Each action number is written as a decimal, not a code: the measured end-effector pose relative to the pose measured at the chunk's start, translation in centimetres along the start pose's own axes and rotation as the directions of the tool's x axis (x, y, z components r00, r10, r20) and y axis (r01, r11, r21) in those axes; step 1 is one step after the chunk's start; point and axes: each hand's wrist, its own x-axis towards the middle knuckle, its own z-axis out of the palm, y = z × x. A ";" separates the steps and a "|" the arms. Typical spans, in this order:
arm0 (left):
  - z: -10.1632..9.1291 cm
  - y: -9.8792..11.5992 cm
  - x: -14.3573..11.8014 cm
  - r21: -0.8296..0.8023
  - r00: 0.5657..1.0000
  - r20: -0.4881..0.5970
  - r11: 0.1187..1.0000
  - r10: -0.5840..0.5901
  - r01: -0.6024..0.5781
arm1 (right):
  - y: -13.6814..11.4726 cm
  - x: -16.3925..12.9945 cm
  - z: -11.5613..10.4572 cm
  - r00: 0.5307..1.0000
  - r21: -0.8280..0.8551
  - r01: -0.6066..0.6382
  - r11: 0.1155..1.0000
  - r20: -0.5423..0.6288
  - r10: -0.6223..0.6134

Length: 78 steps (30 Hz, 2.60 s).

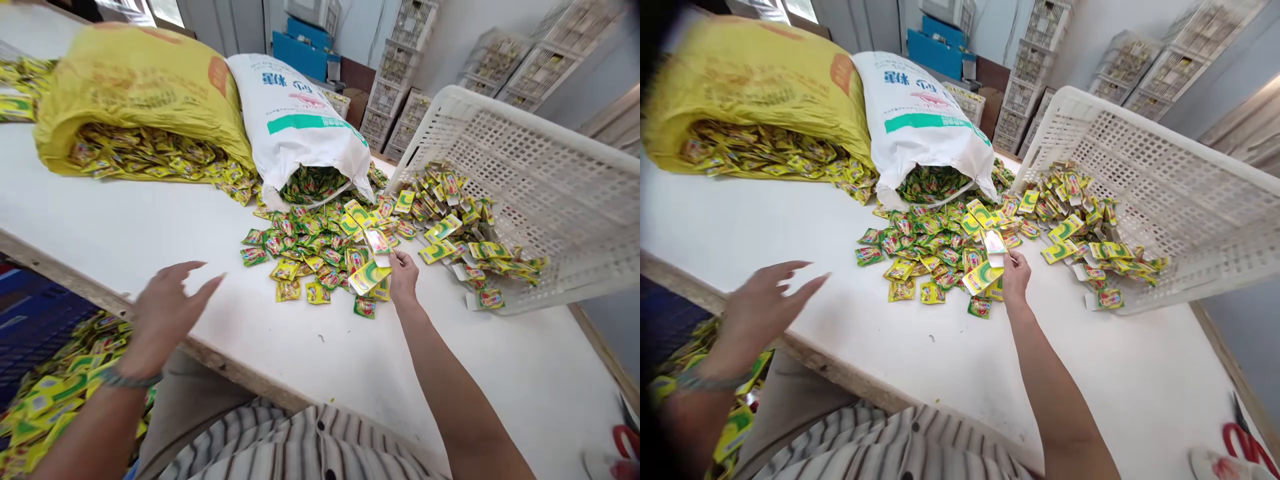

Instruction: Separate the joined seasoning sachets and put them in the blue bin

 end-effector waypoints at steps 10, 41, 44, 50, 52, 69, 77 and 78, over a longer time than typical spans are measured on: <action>11.6 2.6 10.8 0.283 0.927 0.361 0.934 0.107 -0.218 | 3.9 -5.2 -3.5 0.994 -0.021 -0.102 0.995 -0.051 0.101; 10.8 8.5 -2.8 -0.665 0.730 0.680 0.362 -0.068 0.653 | -1.0 -8.2 -0.5 0.701 -0.381 0.628 0.678 0.656 -0.281; 11.3 7.5 -3.2 -0.631 0.686 0.727 0.356 -0.038 0.689 | -1.0 -5.2 0.1 0.615 -0.478 0.705 0.524 0.780 -0.115; 11.4 6.7 -2.6 -0.635 0.659 0.750 0.226 -0.047 0.739 | -1.1 -3.5 2.0 0.641 -0.513 0.659 0.550 0.766 -0.054; 11.2 6.9 -2.3 -0.646 0.657 0.749 0.128 -0.085 0.753 | -0.9 -3.6 2.7 0.662 -0.518 0.642 0.565 0.746 -0.069; 10.7 7.7 -2.8 -0.822 0.841 0.536 0.184 -0.074 0.539 | -3.7 -9.7 0.8 0.778 0.308 -0.498 0.811 0.571 0.261; 11.2 7.5 -2.9 -0.856 0.867 0.477 0.146 -0.147 0.496 | -1.8 -13.1 1.8 0.778 0.325 -0.533 0.781 0.550 0.302; 11.2 7.5 -2.8 -0.859 0.868 0.471 0.141 -0.158 0.492 | -1.7 -13.2 1.9 0.795 0.329 -0.511 0.794 0.534 0.289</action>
